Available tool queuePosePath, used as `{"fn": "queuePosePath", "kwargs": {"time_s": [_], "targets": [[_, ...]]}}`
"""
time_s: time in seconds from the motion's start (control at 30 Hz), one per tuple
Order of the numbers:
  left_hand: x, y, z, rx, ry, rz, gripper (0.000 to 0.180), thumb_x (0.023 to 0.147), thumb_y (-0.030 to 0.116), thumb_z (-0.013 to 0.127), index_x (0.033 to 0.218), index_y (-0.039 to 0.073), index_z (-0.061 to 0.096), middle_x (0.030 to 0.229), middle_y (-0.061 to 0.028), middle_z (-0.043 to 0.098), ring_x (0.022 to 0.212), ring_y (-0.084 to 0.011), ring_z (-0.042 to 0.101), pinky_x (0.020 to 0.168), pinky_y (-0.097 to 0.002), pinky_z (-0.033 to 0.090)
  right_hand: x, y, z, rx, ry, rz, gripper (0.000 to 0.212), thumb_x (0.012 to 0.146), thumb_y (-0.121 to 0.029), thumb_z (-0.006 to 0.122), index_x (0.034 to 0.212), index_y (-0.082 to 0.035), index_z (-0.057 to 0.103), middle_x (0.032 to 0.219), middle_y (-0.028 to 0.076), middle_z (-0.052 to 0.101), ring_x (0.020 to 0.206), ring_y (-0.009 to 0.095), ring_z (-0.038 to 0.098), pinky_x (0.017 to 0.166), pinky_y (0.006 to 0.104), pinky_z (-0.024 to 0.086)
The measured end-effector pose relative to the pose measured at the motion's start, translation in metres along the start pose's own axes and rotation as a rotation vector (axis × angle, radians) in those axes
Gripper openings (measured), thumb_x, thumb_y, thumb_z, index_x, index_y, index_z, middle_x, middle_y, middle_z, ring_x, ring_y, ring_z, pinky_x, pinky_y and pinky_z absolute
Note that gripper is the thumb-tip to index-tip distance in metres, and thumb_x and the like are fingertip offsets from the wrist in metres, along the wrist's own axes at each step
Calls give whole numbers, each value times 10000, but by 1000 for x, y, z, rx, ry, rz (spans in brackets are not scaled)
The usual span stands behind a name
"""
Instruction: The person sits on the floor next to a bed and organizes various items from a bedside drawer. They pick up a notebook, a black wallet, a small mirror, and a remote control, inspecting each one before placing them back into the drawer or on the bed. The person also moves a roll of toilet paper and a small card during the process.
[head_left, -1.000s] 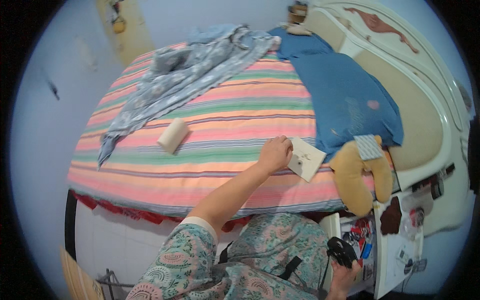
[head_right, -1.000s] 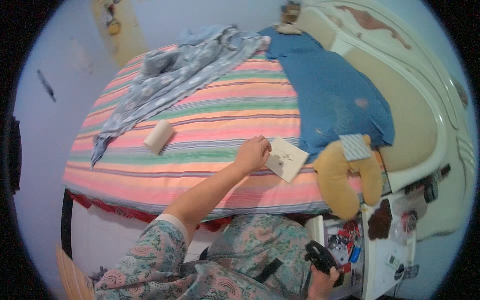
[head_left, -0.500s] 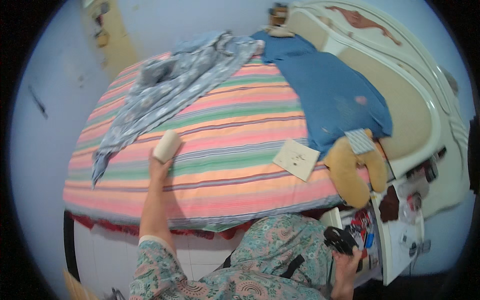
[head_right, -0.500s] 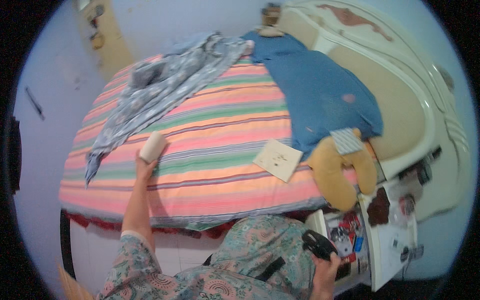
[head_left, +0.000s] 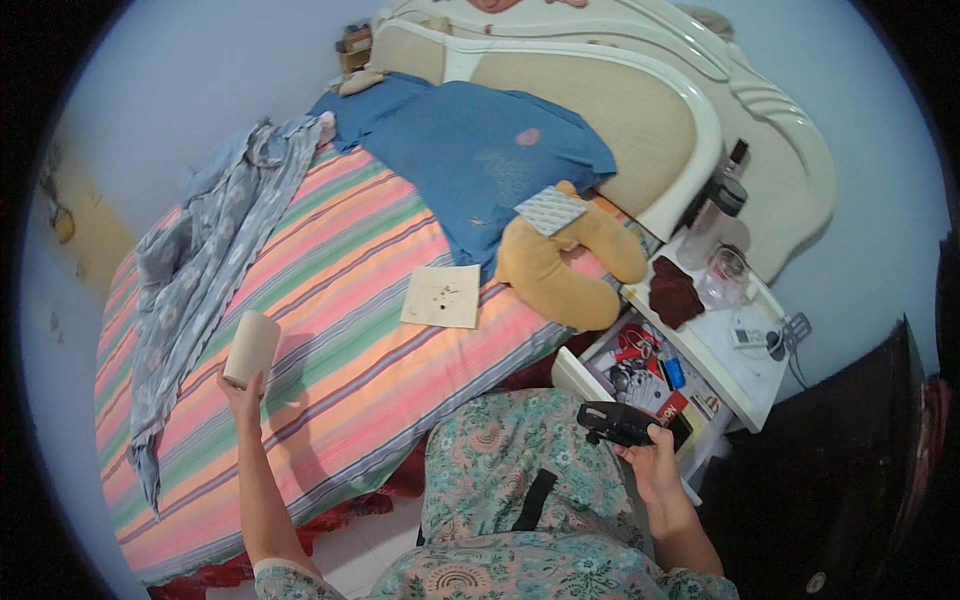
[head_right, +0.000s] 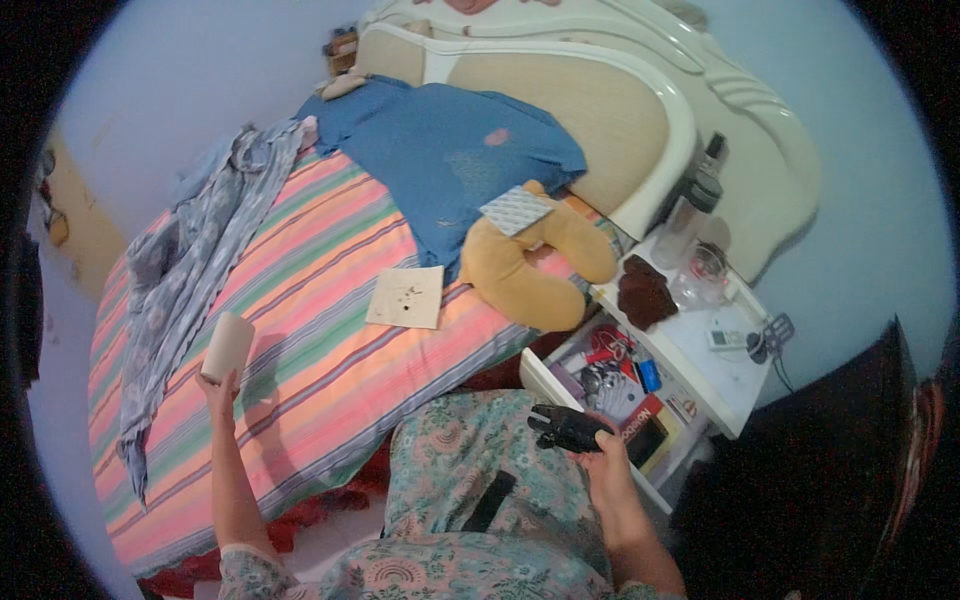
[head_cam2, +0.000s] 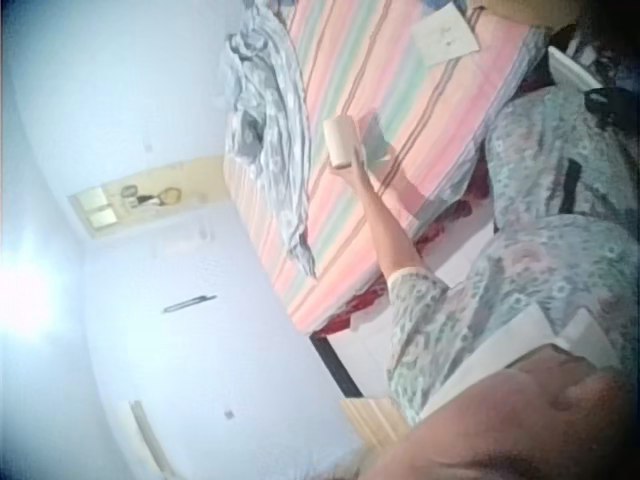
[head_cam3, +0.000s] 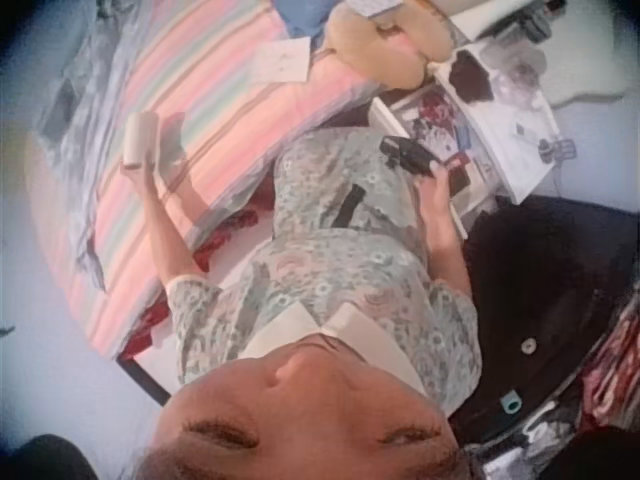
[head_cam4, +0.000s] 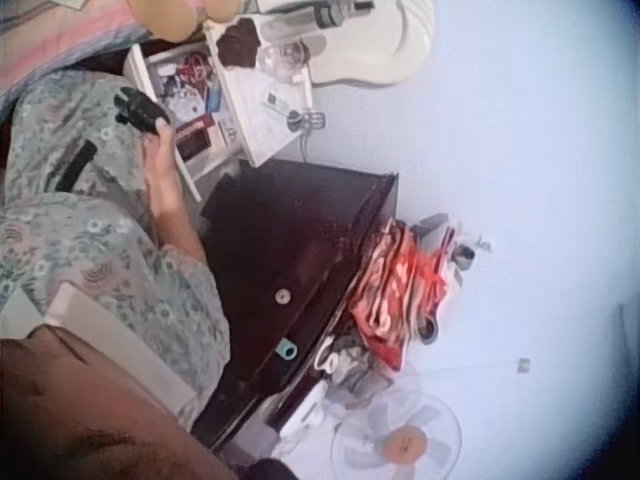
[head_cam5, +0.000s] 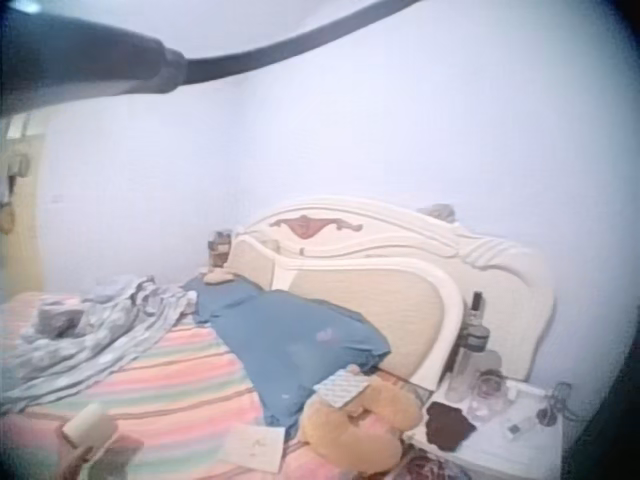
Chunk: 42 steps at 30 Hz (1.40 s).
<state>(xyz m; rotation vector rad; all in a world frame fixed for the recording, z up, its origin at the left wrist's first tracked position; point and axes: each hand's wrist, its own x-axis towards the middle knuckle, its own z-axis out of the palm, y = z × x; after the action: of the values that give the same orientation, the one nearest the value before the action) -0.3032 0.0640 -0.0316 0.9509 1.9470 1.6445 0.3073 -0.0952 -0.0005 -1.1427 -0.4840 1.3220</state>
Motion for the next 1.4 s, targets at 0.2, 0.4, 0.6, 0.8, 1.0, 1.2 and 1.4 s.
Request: {"fn": "queuePosePath", "kwargs": {"time_s": [0.2,0.4,0.6,0.8,1.0,1.2,1.4], "targets": [[-67,113,74,-23,-525,126,816,735,227,710,1392,163,230,1278,-133,398,1103,-279,470,848,-416,467,-9,-6,-35,63,24,-11,477,824,-306,508,1228,-60,447,1110,94,546,980,209,555,816,358,467],[-154,190,179,40,-928,278,877,695,312,718,1407,143,234,1335,-131,397,1180,-298,447,901,-426,457,-16,-12,-68,89,72,-54,453,830,-292,508,1217,-64,449,1104,89,545,978,204,555,822,359,465],[-258,231,280,2,-1317,353,839,713,216,703,1404,122,238,1254,-139,455,1139,-253,484,896,-388,460,-30,-31,-99,78,168,-96,459,824,-313,488,1209,-63,472,1120,99,553,957,186,554,808,334,465],[-370,261,378,156,-1451,979,796,683,213,713,1374,115,330,1187,-180,476,1068,-313,536,921,-380,434,-42,-30,-143,80,239,-131,479,818,-317,496,1219,-59,452,1136,118,534,1013,206,552,843,365,471],[-461,272,447,171,-1464,1182,794,665,197,728,1362,143,351,1138,-212,464,1039,-373,515,874,-412,455,-56,-37,-166,125,324,-102,444,805,-200,474,1220,-46,442,1149,127,502,1034,235,538,890,390,445],[-514,232,492,124,-1324,1333,742,689,131,714,1343,206,371,1289,-239,349,1058,-412,504,867,-415,480,-61,-31,-183,76,389,-24,440,819,-194,470,1232,-46,430,1154,125,501,1030,239,531,897,405,432],[-507,234,502,84,-1321,1353,798,685,160,748,1367,231,339,1387,-260,241,1216,-443,378,973,-444,410,-55,-19,-193,0,358,-52,456,827,-196,478,1254,-46,418,1167,129,501,1046,239,527,896,406,431]]}}
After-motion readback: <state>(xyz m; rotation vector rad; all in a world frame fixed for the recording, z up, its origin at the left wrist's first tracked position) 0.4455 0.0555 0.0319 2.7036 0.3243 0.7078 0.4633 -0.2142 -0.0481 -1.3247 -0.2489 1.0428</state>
